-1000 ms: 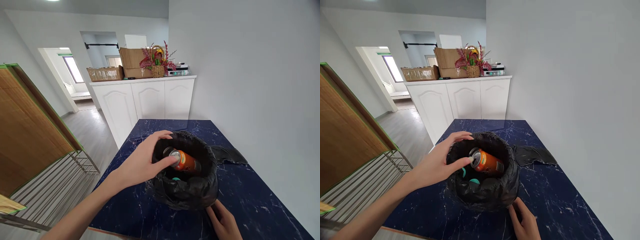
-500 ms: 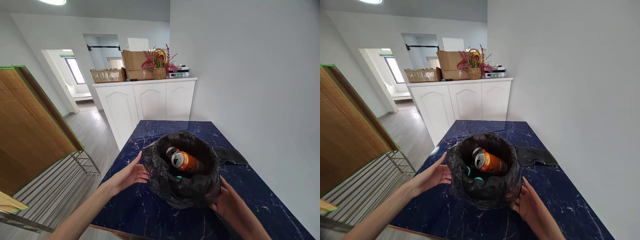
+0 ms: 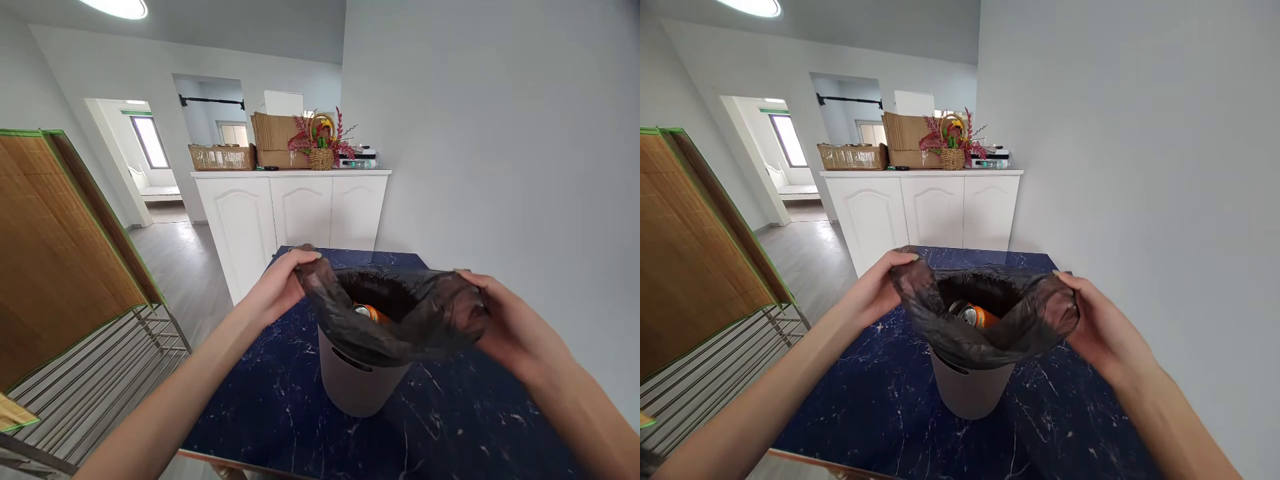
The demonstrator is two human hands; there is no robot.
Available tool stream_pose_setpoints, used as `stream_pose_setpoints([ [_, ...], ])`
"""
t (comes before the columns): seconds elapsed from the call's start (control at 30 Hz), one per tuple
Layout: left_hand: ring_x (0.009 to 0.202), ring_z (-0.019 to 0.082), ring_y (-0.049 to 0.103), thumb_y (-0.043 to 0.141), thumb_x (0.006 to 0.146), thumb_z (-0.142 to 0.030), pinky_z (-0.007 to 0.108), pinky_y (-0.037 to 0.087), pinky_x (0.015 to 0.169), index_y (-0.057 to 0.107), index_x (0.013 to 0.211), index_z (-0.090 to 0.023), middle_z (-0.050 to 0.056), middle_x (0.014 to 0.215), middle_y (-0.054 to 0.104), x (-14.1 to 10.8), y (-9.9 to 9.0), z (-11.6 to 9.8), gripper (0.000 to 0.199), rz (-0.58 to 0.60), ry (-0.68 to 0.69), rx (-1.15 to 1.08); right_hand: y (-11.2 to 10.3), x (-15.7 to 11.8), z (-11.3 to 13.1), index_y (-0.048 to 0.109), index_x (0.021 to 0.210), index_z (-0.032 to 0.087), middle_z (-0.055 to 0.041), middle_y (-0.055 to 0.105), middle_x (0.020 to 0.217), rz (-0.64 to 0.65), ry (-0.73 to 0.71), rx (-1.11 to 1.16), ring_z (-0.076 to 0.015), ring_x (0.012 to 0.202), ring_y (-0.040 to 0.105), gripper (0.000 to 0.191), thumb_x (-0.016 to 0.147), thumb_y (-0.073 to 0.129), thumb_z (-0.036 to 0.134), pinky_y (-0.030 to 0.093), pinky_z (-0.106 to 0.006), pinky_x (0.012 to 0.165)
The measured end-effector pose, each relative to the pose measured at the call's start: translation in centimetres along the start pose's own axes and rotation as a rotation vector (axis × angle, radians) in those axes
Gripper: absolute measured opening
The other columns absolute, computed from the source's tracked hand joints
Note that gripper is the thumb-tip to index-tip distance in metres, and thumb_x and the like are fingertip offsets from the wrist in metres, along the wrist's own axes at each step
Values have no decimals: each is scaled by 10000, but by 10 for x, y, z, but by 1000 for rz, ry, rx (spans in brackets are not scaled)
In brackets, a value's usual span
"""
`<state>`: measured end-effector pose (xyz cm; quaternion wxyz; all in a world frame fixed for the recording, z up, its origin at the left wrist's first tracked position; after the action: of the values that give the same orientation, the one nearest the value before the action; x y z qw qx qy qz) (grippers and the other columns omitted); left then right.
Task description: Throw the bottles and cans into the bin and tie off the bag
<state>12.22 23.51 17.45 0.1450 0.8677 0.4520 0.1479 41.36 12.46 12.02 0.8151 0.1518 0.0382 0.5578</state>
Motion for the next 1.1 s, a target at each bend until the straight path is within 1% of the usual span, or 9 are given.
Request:
stream_pose_setpoints([
  [0.1, 777, 159, 660, 785, 807, -261, 277, 533, 760, 671, 723, -168, 44, 815, 708, 18, 23, -11, 170, 71, 65, 8, 5, 20, 10, 758, 848, 267, -38, 796, 768, -1, 38, 45, -260, 696, 771, 145, 841, 796, 406, 657, -359, 628],
  [0.2, 789, 163, 655, 767, 819, -241, 298, 522, 790, 662, 733, -157, 57, 814, 706, 32, 35, -15, 160, 75, 105, -3, 13, 36, 15, 753, 844, 279, -37, 799, 780, 0, 46, 107, -264, 733, 790, 85, 848, 780, 360, 683, -376, 689],
  [0.33, 753, 147, 634, 763, 808, -227, 292, 502, 770, 654, 727, -155, 39, 788, 690, 40, 37, -16, 154, 27, 128, -45, 28, 50, 11, 742, 821, 252, -46, 813, 830, 26, 100, 245, -236, 748, 798, 53, 850, 738, 296, 691, -334, 712],
  [0.47, 749, 138, 627, 786, 791, -225, 284, 493, 762, 662, 729, -148, 26, 783, 681, 46, 37, -14, 158, 16, 140, -66, 36, 61, 2, 702, 779, 242, -51, 798, 785, 93, 123, 311, -239, 763, 798, 82, 817, 759, 288, 688, -323, 733],
  [0.63, 727, 132, 628, 761, 810, -219, 278, 489, 769, 664, 741, -150, 26, 768, 692, 67, 31, -7, 137, -43, 155, -91, 30, 81, -11, 684, 741, 216, -32, 768, 729, 76, 130, 310, -184, 648, 749, 88, 809, 717, 262, 640, -276, 660],
  [0.77, 746, 141, 659, 704, 831, -178, 294, 519, 846, 650, 767, -152, 32, 777, 713, 87, 22, -1, 88, -133, 165, -170, 29, 97, -12, 627, 662, 222, 4, 702, 626, 76, 77, 315, -149, 573, 684, 135, 766, 708, 194, 589, -243, 603],
  [0.87, 745, 143, 672, 651, 854, -155, 304, 532, 862, 647, 787, -150, 24, 763, 707, 95, 19, -1, 68, -163, 171, -233, 30, 103, -10, 631, 663, 220, 4, 711, 634, 75, 58, 318, -149, 571, 676, 116, 749, 691, 174, 576, -242, 583],
  [1.0, 712, 121, 645, 706, 839, -177, 270, 514, 792, 639, 769, -156, 6, 764, 691, 94, 34, -15, 99, -83, 235, -223, 32, 101, 0, 664, 706, 221, -19, 745, 684, 91, 49, 326, -179, 626, 716, 98, 799, 692, 230, 619, -280, 637],
  [1.1, 713, 110, 626, 737, 834, -178, 249, 492, 759, 633, 755, -160, -9, 754, 667, 88, 52, -34, 131, -15, 312, -194, 31, 99, 19, 686, 756, 232, -18, 769, 714, 97, -7, 330, -208, 694, 757, 93, 840, 708, 264, 651, -317, 689],
])
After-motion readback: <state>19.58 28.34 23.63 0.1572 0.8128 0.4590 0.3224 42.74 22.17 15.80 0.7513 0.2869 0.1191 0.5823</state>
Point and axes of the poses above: each hand's wrist, its own x-axis towards the middle knuckle, its own y-axis out of the palm, z = x × y, the point moved 9 cm from there along x, towards the middle knuckle
